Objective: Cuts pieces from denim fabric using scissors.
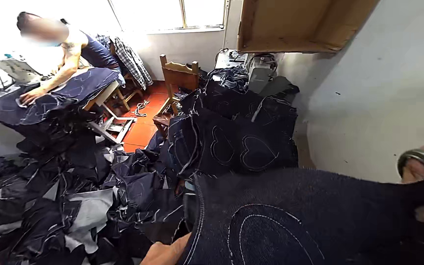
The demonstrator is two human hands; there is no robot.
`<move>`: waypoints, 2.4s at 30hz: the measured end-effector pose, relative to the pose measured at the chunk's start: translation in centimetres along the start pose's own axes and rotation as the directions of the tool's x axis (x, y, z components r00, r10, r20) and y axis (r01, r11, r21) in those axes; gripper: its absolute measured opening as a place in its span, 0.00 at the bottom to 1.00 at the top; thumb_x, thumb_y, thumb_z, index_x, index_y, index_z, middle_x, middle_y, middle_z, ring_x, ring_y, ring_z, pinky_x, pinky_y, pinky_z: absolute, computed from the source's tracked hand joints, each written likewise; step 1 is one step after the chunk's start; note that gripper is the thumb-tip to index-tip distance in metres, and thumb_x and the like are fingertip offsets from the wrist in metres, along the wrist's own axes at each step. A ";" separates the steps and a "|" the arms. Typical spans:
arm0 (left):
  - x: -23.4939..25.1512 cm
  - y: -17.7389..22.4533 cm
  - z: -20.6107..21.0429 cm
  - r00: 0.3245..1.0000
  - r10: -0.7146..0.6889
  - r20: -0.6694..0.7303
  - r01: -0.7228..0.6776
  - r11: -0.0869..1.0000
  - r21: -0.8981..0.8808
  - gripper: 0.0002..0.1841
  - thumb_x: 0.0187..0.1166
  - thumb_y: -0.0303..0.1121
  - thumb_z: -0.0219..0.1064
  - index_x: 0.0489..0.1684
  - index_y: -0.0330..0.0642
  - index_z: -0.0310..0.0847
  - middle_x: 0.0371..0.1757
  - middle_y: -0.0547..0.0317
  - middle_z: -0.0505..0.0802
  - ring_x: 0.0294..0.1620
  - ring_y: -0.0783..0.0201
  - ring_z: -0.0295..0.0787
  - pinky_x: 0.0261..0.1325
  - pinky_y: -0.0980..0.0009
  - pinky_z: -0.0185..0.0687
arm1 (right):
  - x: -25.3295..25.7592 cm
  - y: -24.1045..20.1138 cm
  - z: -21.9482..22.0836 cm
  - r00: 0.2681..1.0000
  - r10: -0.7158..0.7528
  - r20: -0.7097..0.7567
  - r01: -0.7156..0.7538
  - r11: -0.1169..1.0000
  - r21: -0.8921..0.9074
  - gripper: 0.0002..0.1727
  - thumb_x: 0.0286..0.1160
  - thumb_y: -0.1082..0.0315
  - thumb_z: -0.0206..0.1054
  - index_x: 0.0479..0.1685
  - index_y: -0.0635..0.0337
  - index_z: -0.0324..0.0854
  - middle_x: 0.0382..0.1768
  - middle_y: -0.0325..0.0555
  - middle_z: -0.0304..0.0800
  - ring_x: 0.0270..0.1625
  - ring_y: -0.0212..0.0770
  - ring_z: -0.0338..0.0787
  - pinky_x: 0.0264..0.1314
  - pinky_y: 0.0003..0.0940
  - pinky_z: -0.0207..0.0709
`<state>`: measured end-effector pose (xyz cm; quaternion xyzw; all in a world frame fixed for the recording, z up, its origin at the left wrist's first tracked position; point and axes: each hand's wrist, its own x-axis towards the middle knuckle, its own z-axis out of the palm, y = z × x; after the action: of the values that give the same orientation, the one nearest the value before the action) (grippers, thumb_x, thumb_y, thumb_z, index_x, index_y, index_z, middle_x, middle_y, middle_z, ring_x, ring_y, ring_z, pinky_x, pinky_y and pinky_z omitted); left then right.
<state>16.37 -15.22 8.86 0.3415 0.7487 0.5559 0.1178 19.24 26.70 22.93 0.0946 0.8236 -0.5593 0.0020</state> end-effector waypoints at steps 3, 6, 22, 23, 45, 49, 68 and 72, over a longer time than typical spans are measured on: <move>5.1 0.6 0.0 0.983 0.013 -0.182 0.024 0.979 0.203 0.30 0.91 0.51 0.53 0.79 0.35 0.75 0.47 0.55 0.97 0.47 0.77 0.93 0.54 0.72 0.89 | 6.5 3.5 -2.9 0.995 -0.093 0.030 0.097 0.982 -0.161 0.22 0.40 0.81 0.80 0.38 0.59 0.79 0.22 0.32 0.86 0.26 0.24 0.86 0.30 0.18 0.80; 12.3 -3.1 2.1 0.896 -0.101 -0.433 0.324 0.816 0.478 0.31 0.93 0.51 0.48 0.87 0.39 0.68 0.28 0.59 0.94 0.24 0.63 0.90 0.29 0.58 0.87 | 16.9 8.4 -4.3 0.987 -0.114 0.110 0.149 0.901 -0.408 0.21 0.45 0.62 0.89 0.37 0.55 0.85 0.21 0.36 0.83 0.23 0.33 0.82 0.25 0.35 0.77; 13.4 -12.3 3.2 0.831 -0.084 -0.550 0.479 0.610 0.631 0.18 0.84 0.32 0.57 0.64 0.34 0.87 0.51 0.45 0.95 0.52 0.53 0.95 0.58 0.55 0.91 | 24.9 19.6 26.6 0.932 -0.315 0.181 0.350 0.913 -0.208 0.44 0.56 0.46 0.85 0.75 0.59 0.79 0.79 0.44 0.81 0.81 0.46 0.79 0.83 0.52 0.71; 10.6 -13.9 3.1 0.767 0.039 -0.640 0.485 0.617 0.620 0.17 0.85 0.33 0.56 0.53 0.32 0.89 0.44 0.46 0.95 0.45 0.57 0.95 0.52 0.60 0.92 | 25.0 19.5 26.7 0.938 -0.302 0.171 0.336 0.913 -0.231 0.46 0.53 0.45 0.87 0.75 0.59 0.78 0.78 0.46 0.82 0.79 0.49 0.81 0.81 0.54 0.73; 0.7 -23.7 -0.1 0.850 -0.516 -0.108 0.527 0.826 0.201 0.32 0.87 0.60 0.54 0.64 0.37 0.84 0.57 0.44 0.92 0.64 0.50 0.88 0.74 0.47 0.78 | 16.6 10.1 16.6 0.746 0.149 0.649 0.130 0.923 -0.362 0.21 0.72 0.49 0.74 0.35 0.61 0.84 0.20 0.42 0.88 0.23 0.40 0.90 0.32 0.42 0.89; 0.6 -21.3 -1.4 0.864 -0.504 0.003 0.465 0.800 0.378 0.28 0.91 0.54 0.50 0.58 0.37 0.86 0.57 0.43 0.91 0.65 0.48 0.87 0.74 0.46 0.75 | 14.9 13.0 16.7 0.371 0.628 0.684 -0.061 0.752 -0.657 0.31 0.81 0.37 0.63 0.43 0.63 0.80 0.22 0.43 0.86 0.26 0.41 0.90 0.38 0.41 0.88; 0.7 -17.9 -1.5 0.875 -0.476 0.083 0.388 0.794 0.468 0.26 0.92 0.51 0.52 0.53 0.35 0.87 0.54 0.43 0.90 0.61 0.49 0.87 0.71 0.49 0.76 | 17.1 12.1 18.7 0.423 0.606 0.674 0.059 0.724 -0.687 0.26 0.78 0.44 0.70 0.33 0.64 0.80 0.16 0.41 0.82 0.19 0.36 0.87 0.28 0.30 0.84; -2.4 -14.9 -0.4 0.946 -0.323 0.036 0.294 0.896 0.332 0.22 0.90 0.44 0.57 0.42 0.31 0.89 0.42 0.45 0.92 0.49 0.54 0.90 0.62 0.56 0.82 | 16.6 13.6 15.3 0.571 0.266 0.777 0.388 0.747 -0.541 0.32 0.52 0.45 0.89 0.50 0.58 0.87 0.37 0.45 0.92 0.41 0.43 0.91 0.50 0.49 0.84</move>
<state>12.23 -19.29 -5.11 0.2579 0.8678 0.3843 0.1809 3.49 19.99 2.90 -0.2128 0.8697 -0.2066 0.3945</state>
